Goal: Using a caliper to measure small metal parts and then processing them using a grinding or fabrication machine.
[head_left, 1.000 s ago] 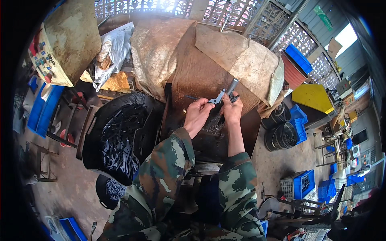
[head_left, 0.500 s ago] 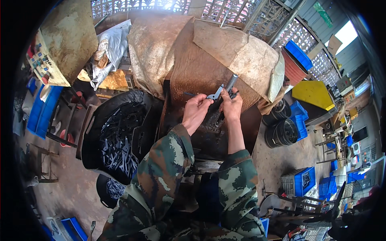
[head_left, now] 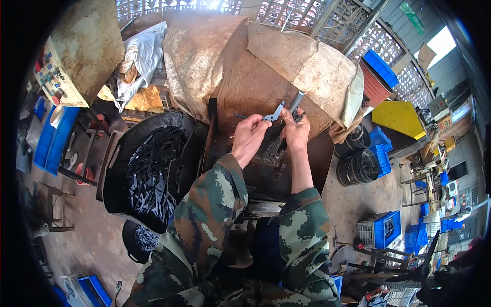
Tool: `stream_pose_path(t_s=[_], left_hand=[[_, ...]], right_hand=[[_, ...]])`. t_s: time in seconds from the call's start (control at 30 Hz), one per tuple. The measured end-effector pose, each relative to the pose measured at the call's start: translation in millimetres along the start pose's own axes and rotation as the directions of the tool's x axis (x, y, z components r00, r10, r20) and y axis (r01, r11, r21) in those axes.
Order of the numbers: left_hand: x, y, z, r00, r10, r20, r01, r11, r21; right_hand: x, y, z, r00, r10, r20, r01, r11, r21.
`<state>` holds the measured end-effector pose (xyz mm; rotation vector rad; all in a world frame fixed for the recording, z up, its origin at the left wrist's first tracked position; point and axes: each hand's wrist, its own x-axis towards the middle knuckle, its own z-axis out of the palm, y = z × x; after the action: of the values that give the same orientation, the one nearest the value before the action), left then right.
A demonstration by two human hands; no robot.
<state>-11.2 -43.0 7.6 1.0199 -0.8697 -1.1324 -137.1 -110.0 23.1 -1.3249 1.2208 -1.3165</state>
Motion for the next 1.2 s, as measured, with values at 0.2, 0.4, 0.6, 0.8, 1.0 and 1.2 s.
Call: stream_pose_path(t_s=[0.2, 0.4, 0.6, 0.8, 1.0, 1.2], left_hand=[[0, 2, 3, 1.000, -0.001, 0.009, 0.001, 1.000, -0.006], [2, -1, 3, 1.000, 0.013, 0.017, -0.013, 1.000, 0.010], [1, 0, 2, 1.000, 0.007, -0.001, -0.007, 1.000, -0.003], [1, -1, 2, 0.999, 0.041, -0.006, -0.041, 0.999, 0.023], [1, -1, 4, 0.999, 0.039, 0.000, -0.039, 0.999, 0.013], [-1, -1, 4, 0.998, 0.056, 0.006, -0.056, 0.998, 0.001]], right_hand=[[0, 0, -2, 1.000, 0.004, -0.012, -0.004, 1.000, 0.003], [0, 0, -2, 1.000, -0.009, -0.021, 0.009, 1.000, 0.000], [0, 1, 2, 1.000, -0.007, -0.019, 0.007, 1.000, 0.012], [0, 1, 2, 1.000, -0.022, -0.008, 0.022, 1.000, -0.010], [1, 4, -1, 1.000, -0.016, -0.009, 0.016, 1.000, -0.001], [0, 3, -1, 1.000, -0.029, -0.011, 0.029, 1.000, -0.006]])
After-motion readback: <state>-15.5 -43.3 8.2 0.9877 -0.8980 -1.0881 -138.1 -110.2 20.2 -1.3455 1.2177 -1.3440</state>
